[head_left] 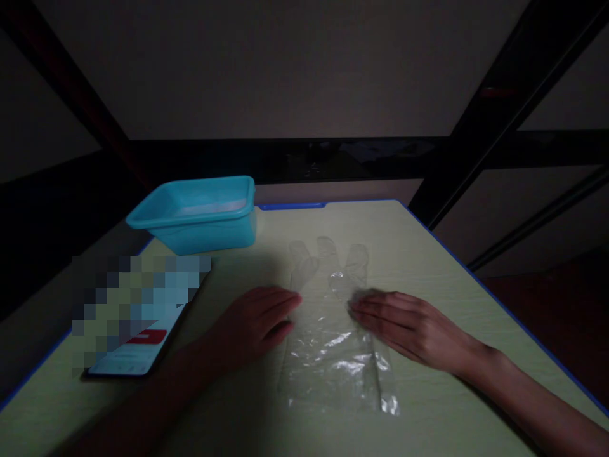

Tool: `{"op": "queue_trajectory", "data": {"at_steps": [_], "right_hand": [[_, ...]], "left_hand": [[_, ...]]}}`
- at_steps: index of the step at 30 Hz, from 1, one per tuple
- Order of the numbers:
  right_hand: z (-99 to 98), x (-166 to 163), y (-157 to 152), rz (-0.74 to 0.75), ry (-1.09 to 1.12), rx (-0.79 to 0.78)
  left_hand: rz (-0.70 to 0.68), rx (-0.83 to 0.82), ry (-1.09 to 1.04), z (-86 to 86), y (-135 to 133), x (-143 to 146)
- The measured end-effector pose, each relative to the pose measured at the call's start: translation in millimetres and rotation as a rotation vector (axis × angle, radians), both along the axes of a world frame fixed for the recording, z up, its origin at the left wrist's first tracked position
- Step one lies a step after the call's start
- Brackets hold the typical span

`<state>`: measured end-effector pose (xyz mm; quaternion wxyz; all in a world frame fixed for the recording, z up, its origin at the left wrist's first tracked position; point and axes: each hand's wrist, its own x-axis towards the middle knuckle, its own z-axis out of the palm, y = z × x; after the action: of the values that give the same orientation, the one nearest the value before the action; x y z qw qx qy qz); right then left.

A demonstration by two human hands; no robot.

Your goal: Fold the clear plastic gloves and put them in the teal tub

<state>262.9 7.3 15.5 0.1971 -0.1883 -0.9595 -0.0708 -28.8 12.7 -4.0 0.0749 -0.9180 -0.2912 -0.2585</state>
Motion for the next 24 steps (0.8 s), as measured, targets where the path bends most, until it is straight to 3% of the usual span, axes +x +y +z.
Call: {"op": "queue_trajectory", "data": {"at_steps": [8,17,24], "right_hand": [[-1.1,1.1,-0.1,0.016,0.029,-0.053],[-2.4,4.8,-0.1,-0.036,0.151,-0.298],[1.8,-0.8,-1.2,-0.105,0.247,-0.456]], "left_hand": [[-0.015,-0.096,-0.021,1.3,2.1,0.9],[-0.084,-0.142,-0.086,3.7,7.0,5.3],[0.021,-0.456,-0.272,9.6,7.3,9.1]]}}
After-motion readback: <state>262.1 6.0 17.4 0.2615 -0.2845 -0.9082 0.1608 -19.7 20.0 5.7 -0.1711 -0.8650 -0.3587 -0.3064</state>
